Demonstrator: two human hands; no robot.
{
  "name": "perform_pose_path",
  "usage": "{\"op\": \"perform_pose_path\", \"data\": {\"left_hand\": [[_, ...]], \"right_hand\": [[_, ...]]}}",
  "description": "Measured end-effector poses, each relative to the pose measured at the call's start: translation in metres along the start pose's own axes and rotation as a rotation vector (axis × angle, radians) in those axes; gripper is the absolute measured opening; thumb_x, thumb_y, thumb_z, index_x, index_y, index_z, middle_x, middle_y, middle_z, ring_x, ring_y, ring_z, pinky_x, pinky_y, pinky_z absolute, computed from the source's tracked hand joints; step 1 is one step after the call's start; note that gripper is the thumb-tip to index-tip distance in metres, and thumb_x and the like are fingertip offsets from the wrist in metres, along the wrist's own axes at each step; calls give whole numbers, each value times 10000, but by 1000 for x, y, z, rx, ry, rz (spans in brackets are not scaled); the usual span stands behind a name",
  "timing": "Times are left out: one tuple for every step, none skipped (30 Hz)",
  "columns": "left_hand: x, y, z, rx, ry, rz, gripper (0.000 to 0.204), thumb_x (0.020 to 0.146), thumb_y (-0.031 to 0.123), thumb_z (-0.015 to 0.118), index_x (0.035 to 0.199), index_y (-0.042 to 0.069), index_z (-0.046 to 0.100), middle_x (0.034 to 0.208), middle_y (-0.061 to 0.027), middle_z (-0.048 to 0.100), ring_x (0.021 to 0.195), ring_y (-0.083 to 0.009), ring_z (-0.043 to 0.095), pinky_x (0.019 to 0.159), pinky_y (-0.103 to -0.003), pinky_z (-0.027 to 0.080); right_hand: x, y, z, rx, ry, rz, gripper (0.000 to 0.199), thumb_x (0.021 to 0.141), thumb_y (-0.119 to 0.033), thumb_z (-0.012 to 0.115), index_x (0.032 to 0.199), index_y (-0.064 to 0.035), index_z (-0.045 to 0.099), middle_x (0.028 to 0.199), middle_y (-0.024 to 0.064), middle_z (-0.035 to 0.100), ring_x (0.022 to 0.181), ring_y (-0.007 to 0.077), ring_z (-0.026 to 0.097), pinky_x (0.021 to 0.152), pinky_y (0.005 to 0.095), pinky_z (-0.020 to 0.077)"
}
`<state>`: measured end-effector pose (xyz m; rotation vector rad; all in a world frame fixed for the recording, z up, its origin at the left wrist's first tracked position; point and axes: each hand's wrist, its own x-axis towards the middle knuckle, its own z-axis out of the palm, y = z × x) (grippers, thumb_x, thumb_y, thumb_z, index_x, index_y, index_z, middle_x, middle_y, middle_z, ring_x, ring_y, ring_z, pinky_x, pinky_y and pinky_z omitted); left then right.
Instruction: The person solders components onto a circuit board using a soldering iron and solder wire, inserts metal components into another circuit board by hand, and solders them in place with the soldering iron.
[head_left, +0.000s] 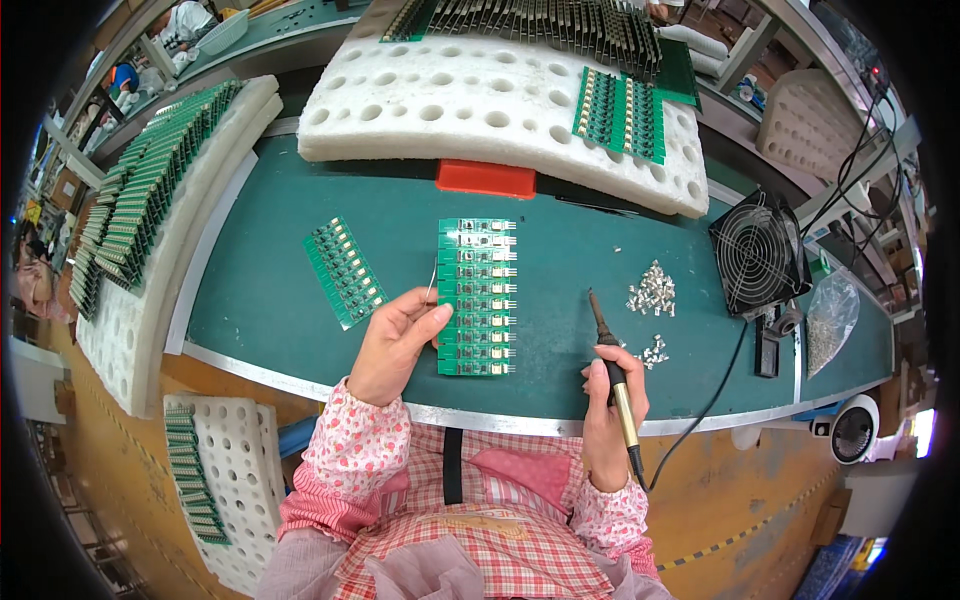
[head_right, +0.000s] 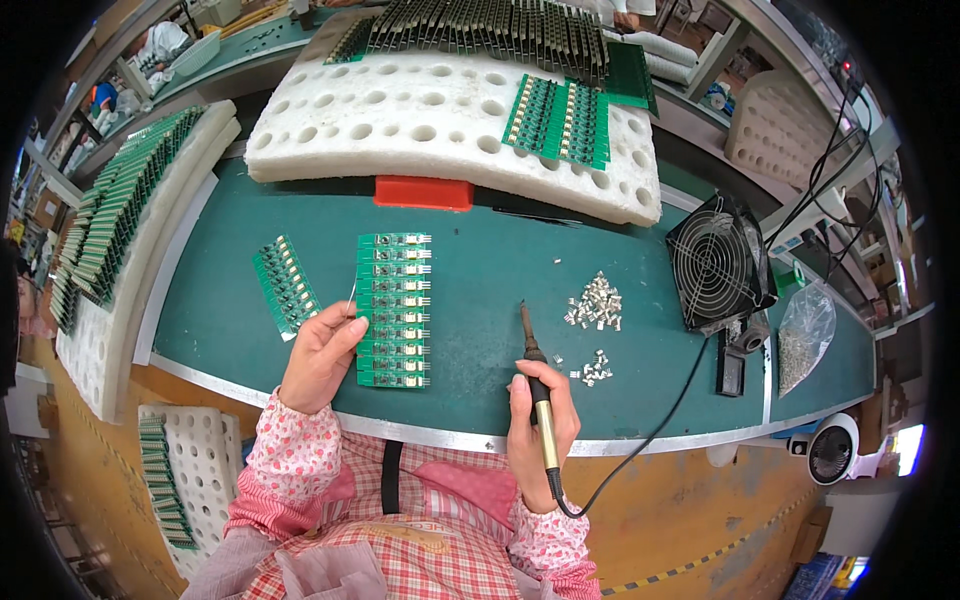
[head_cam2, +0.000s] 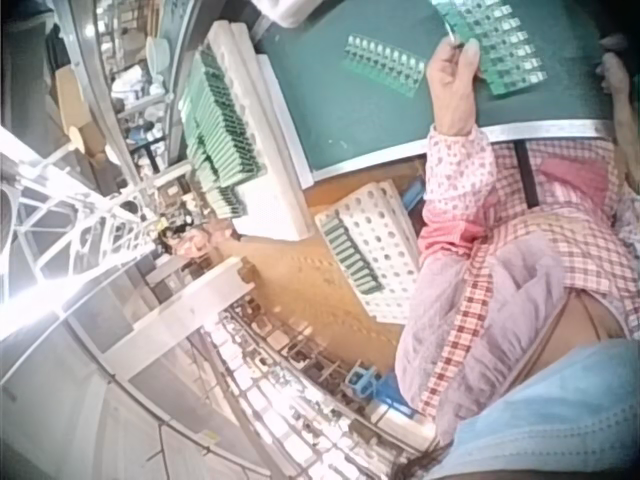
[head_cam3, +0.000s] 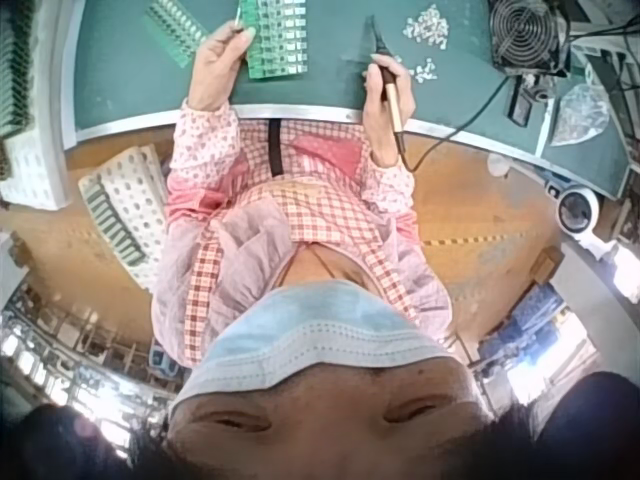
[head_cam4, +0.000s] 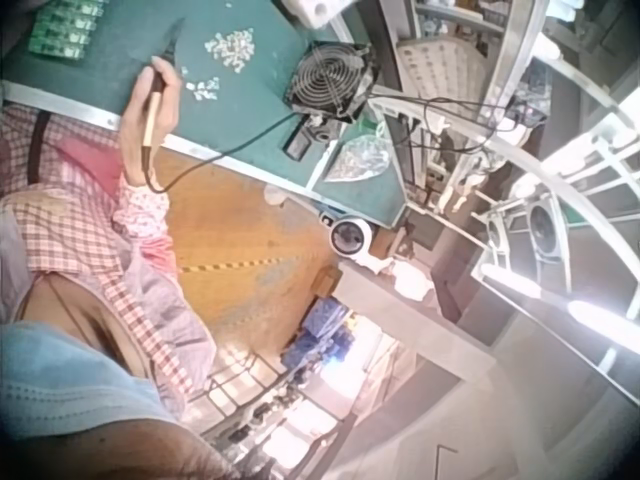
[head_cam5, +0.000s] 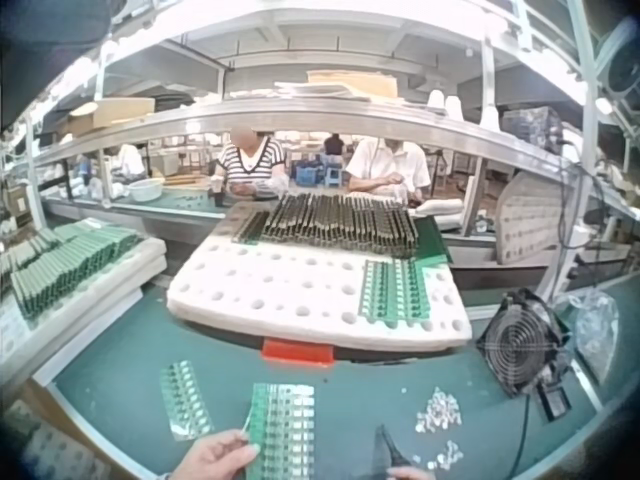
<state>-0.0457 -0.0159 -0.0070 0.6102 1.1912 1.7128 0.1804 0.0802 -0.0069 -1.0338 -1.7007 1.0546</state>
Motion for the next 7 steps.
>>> {"op": "perform_pose_path", "data": {"left_hand": [[0,1,0,-8,6,-3,201,976,148,572,1103,-4,607,922,12,632,791,-48,526,721,-214,419],[0,1,1,-6,6,-2,201,976,148,572,1103,-4,607,922,12,632,791,-48,526,721,-214,419],[-1,2,1,-13,5,-6,202,976,146,572,1106,-5,606,926,11,632,793,-47,527,722,-213,420],[-1,2,1,-20,3,-9,202,977,145,572,1109,-5,605,931,11,632,795,-47,528,724,-212,421],[0,2,1,-19,2,-6,202,977,145,572,1109,-5,605,931,11,632,795,-47,528,724,-212,421],[0,1,-1,-37,0,-5,212,974,143,577,1124,-6,601,941,10,633,797,-47,530,727,-215,424],[0,-2,-3,-56,-2,-4,224,971,141,582,1139,-6,596,952,9,635,799,-47,532,729,-218,426]], "right_hand": [[0,0,0,7,3,-2,141,932,-79,606,1057,-13,618,911,96,642,724,133,627,656,263,496],[0,0,0,9,3,-3,141,932,-79,606,1057,-13,618,911,96,642,724,133,627,656,263,496],[0,0,0,8,3,-1,141,933,-80,605,1057,-15,618,909,95,642,727,135,629,659,263,497],[0,-1,-1,6,2,0,141,934,-81,605,1058,-17,619,907,95,643,730,138,632,662,264,497],[0,0,-1,8,4,-2,141,934,-81,605,1058,-17,619,907,95,643,730,138,632,662,264,497],[0,0,-2,7,-2,-4,144,934,-80,604,1063,-18,618,912,96,643,732,140,634,665,266,500],[-1,2,-2,6,-8,-5,147,934,-80,603,1067,-20,617,918,96,644,735,141,636,668,268,502]]}}
